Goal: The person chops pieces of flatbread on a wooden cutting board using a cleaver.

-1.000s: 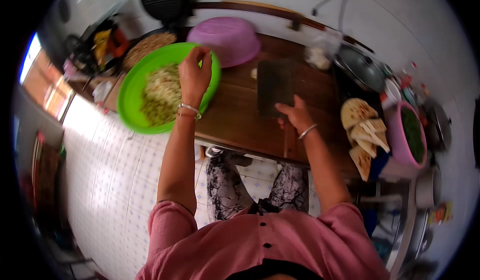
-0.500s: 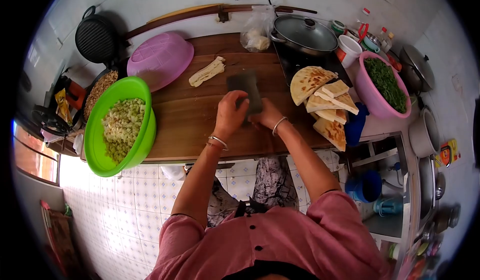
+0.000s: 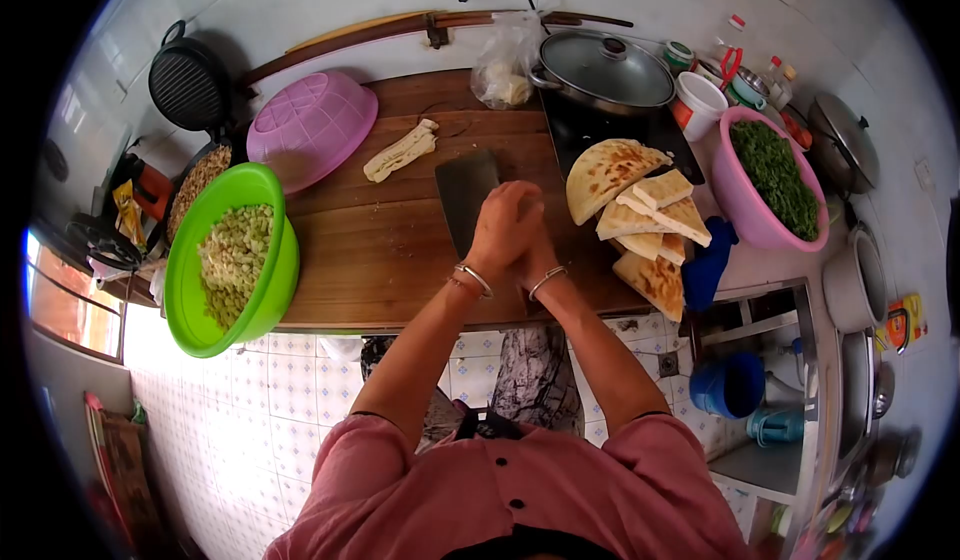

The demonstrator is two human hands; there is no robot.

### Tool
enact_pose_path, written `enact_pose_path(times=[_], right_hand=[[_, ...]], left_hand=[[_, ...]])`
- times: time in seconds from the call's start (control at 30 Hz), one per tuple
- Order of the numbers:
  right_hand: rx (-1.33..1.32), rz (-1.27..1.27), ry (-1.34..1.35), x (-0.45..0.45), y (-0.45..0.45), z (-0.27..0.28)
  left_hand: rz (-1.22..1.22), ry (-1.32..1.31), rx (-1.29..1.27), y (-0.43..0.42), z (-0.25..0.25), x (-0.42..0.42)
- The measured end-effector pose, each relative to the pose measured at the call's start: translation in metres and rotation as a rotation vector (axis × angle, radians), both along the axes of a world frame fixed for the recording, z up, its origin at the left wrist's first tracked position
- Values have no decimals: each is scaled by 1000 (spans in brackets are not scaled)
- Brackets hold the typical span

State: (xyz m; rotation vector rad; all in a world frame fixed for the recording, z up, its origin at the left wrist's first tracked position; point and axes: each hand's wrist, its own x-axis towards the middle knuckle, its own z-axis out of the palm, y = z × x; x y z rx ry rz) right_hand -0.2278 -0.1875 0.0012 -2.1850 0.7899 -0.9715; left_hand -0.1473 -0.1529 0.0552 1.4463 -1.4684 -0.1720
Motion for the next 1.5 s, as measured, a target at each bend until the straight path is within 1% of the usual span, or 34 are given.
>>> enact_pose_path(times=[0.03,0.07,0.13,0.2,0.23,0.27,0.3,0.33,0.37,0.43,0.47,0.53,0.57,0.63,0.77,0.8,0.83,0.9,0.93,0.97,1.03,1.07,1.1,1.2,1.27,1.3,1.33,1.37,1.4,1.43,1.47,1.5], right_hand=[[-1,6,2,-3,1,3],[-23,14,53,-8,2,7],[-49,29,108,-20,6,22],[4,-2,216,-37,11,42],[2,5,220,-45,12,43],[9,-13,118,-55,13,44],[18,-30,16,-64,14,43],[16,-20,20,-71,15,41],[54,-61,17,-77,15,37],[91,-96,15,-86,11,30],[135,-132,59,-90,9,27],[178,-166,104,-94,7,24],[193,-166,96,-95,6,24],[206,-162,89,-93,6,24],[263,-104,-12,-90,4,20],[286,-87,-63,-90,5,18],[292,-80,-59,-92,6,17],[176,-133,-9,-93,7,18],[154,-108,-21,-93,10,24],[183,-95,-9,-92,13,30],[260,-74,-7,-89,17,31],[265,-57,-5,-86,20,32],[282,-40,5,-83,22,32],[305,1,48,-68,28,31],[304,26,83,-57,31,31],[238,30,145,-52,32,31],[169,36,208,-47,32,32],[170,49,212,-43,32,33],[112,34,286,-40,33,35],[51,18,359,-37,33,35],[51,25,365,-34,32,34],[16,12,405,-33,31,32]], left_hand=[[8,50,51,-2,1,-3],[14,52,50,-5,3,-6],[-13,260,217,-11,4,-11],[10,273,221,-27,-7,-16],[29,281,228,-35,-13,-17],[37,285,225,-45,-18,-17],[9,320,298,-55,-22,-16],[-20,356,370,-65,-27,-16],[-13,362,367,-72,-32,-17],[-77,532,423,-81,-36,-20],[-73,535,420,-84,-39,-22],[-168,838,544,-81,-26,-27],[-165,838,540,-78,-19,-27],[-386,1326,598,-73,-5,-26],[-410,1409,510,-60,12,-26],[-458,1456,431,-55,14,-22],[-503,1503,352,-49,14,-18],[-453,1481,316,-32,18,-3],[-411,1451,284,-21,17,8],[-387,1454,276,-9,13,21],[-440,1390,217,17,8,48],[-340,1355,214,35,7,59],[-325,1356,207,53,5,71],[-242,1287,210,105,-3,105],[-118,1236,264,136,-13,123],[-106,1238,260,149,-24,132],[-65,1189,311,160,-35,140],[-24,1139,362,168,-47,147],[-13,1144,358,175,-41,149],[99,882,491,180,-32,150],[204,616,616,185,-28,151],[206,626,614,187,-30,152]])
